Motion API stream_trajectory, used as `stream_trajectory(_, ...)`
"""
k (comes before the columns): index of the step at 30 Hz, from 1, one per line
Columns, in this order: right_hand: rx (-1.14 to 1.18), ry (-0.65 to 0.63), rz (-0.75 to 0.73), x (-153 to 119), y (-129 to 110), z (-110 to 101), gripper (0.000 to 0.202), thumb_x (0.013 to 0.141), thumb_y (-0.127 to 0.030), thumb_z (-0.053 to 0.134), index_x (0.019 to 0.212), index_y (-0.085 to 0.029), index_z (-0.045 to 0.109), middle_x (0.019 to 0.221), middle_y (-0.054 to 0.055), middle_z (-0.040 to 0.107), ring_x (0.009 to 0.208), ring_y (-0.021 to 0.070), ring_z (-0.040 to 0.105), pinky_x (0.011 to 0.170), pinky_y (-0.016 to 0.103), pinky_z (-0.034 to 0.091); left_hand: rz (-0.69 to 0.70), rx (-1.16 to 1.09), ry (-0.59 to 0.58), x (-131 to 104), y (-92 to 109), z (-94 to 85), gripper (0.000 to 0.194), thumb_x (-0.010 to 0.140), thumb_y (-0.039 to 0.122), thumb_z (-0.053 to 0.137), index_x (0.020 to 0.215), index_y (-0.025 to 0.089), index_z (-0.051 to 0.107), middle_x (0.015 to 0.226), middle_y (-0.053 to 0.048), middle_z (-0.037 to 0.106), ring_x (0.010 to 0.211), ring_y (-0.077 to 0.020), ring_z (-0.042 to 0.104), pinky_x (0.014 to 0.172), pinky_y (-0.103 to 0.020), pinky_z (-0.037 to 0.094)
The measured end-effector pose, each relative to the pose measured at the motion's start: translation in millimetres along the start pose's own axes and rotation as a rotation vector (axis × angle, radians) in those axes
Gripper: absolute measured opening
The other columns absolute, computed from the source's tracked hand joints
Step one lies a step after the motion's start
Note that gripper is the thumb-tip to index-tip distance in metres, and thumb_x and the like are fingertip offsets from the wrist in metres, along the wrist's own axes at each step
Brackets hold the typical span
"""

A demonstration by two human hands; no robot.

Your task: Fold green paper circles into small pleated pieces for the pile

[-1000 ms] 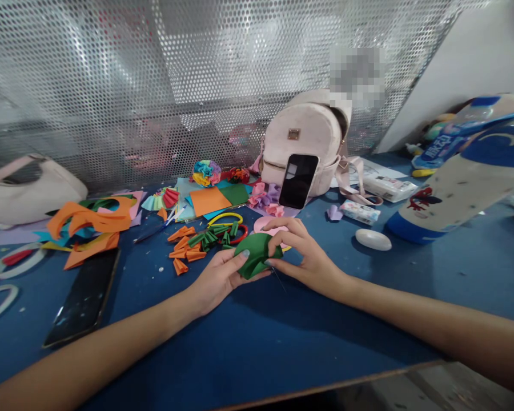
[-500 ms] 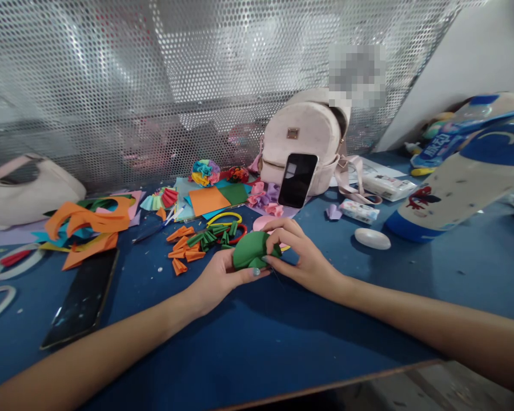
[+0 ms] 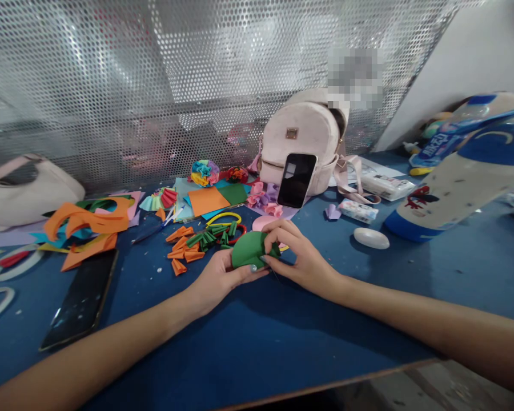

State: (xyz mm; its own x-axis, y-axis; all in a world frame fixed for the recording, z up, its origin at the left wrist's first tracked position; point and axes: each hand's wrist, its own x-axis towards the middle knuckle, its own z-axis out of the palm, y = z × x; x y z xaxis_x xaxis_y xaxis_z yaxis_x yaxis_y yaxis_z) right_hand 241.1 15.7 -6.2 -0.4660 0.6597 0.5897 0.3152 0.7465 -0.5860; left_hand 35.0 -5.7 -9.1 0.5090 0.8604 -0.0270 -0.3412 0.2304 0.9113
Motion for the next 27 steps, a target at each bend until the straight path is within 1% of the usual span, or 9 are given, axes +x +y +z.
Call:
stream_trajectory(4, 0.057, 0.023, 0.094, -1, 4, 2, 0.031, 0.087, -0.015, 0.062, 0.114, -0.023, 0.047, 0.113, 0.007, 0.054, 0.098, 0.02, 0.056, 0.081, 0.031, 0.049, 0.006, -0.006, -0.028, -1, 0, -0.2, 0.029, 0.083, 0.023, 0.081, 0.111, 0.016, 0.077, 0.115, -0.01, 0.077, 0.111, -0.0264, 0.071, 0.109, -0.045, 0.051)
stream_trajectory(5, 0.058, 0.018, 0.116, -1, 5, 1, 0.032, 0.088, -0.019, 0.062, 0.116, -0.023, 0.047, 0.11, 0.007, 0.055, 0.095, 0.0196, 0.057, 0.078, 0.031, 0.049, 0.007, -0.006, -0.03, -1, 0, -0.4, 0.029, 0.083, 0.023, 0.081, 0.111, 0.016, 0.077, 0.116, -0.01, 0.077, 0.112, -0.0268, 0.071, 0.109, -0.045, 0.051)
stream_trajectory(8, -0.006, -0.082, 0.158, -1, 6, -3, 0.014, 0.093, -0.031, 0.06, 0.092, -0.02, 0.051, 0.084, 0.001, 0.055, 0.072, 0.0156, 0.052, 0.064, 0.026, 0.043, 0.012, 0.006, -0.021, -1, 1, 0.1, 0.031, 0.083, 0.024, 0.081, 0.112, 0.017, 0.077, 0.116, -0.01, 0.077, 0.111, -0.0265, 0.071, 0.106, -0.044, 0.053)
stream_trajectory(10, -0.039, -0.15, 0.165, -1, 6, -6, 0.024, 0.096, -0.036, 0.056, 0.08, -0.02, 0.051, 0.072, -0.001, 0.052, 0.063, 0.0135, 0.048, 0.058, 0.025, 0.037, 0.025, 0.028, 0.021, -1, 2, 2.2, 0.032, 0.08, 0.025, 0.084, 0.111, 0.018, 0.077, 0.111, -0.008, 0.078, 0.106, -0.0243, 0.073, 0.102, -0.041, 0.056)
stream_trajectory(14, -0.056, -0.207, 0.151, -3, 6, -5, 0.028, 0.097, -0.039, 0.055, 0.08, -0.018, 0.057, 0.073, 0.001, 0.059, 0.063, 0.0131, 0.05, 0.058, 0.024, 0.034, 0.038, 0.141, 0.187, -2, 3, 10.6, 0.027, 0.071, 0.024, 0.089, 0.093, 0.015, 0.077, 0.087, -0.002, 0.077, 0.082, -0.019, 0.076, 0.084, -0.033, 0.064)
stream_trajectory(18, -0.071, -0.237, 0.195, -5, 6, -2, 0.031, 0.097, -0.041, 0.055, 0.076, -0.018, 0.058, 0.068, 0.001, 0.058, 0.059, 0.0122, 0.045, 0.055, 0.024, 0.031, 0.041, 0.206, 0.296, -2, 4, 16.4, 0.03, 0.065, 0.025, 0.091, 0.085, 0.013, 0.072, 0.08, -0.002, 0.076, 0.073, -0.0201, 0.077, 0.071, -0.03, 0.065)
stream_trajectory(22, 0.011, -0.241, 0.181, -3, 4, -4, 0.036, 0.099, -0.038, 0.051, 0.068, -0.018, 0.051, 0.061, -0.003, 0.047, 0.056, 0.0109, 0.04, 0.054, 0.023, 0.029, -0.004, 0.222, 0.262, -2, 6, 17.0, 0.03, 0.068, 0.026, 0.088, 0.083, 0.013, 0.066, 0.067, -0.002, 0.073, 0.065, -0.0214, 0.077, 0.061, -0.026, 0.063)
stream_trajectory(24, 0.052, -0.209, 0.171, -1, 4, -6, 0.038, 0.099, -0.039, 0.051, 0.067, -0.019, 0.047, 0.06, -0.004, 0.045, 0.057, 0.0108, 0.039, 0.054, 0.023, 0.029, -0.045, 0.245, 0.234, -1, 7, 16.7, 0.029, 0.068, 0.023, 0.087, 0.083, 0.012, 0.066, 0.06, -0.002, 0.071, 0.057, -0.0198, 0.075, 0.054, -0.024, 0.061)
stream_trajectory(27, 0.038, -0.135, 0.155, 2, 4, -10, 0.044, 0.1, -0.041, 0.049, 0.063, -0.02, 0.039, 0.059, -0.004, 0.038, 0.057, 0.0107, 0.036, 0.054, 0.024, 0.028, -0.125, 0.275, 0.199, 0, 8, 16.2, 0.026, 0.067, 0.023, 0.086, 0.08, 0.011, 0.066, 0.062, -0.005, 0.073, 0.053, -0.0196, 0.074, 0.049, -0.023, 0.058)
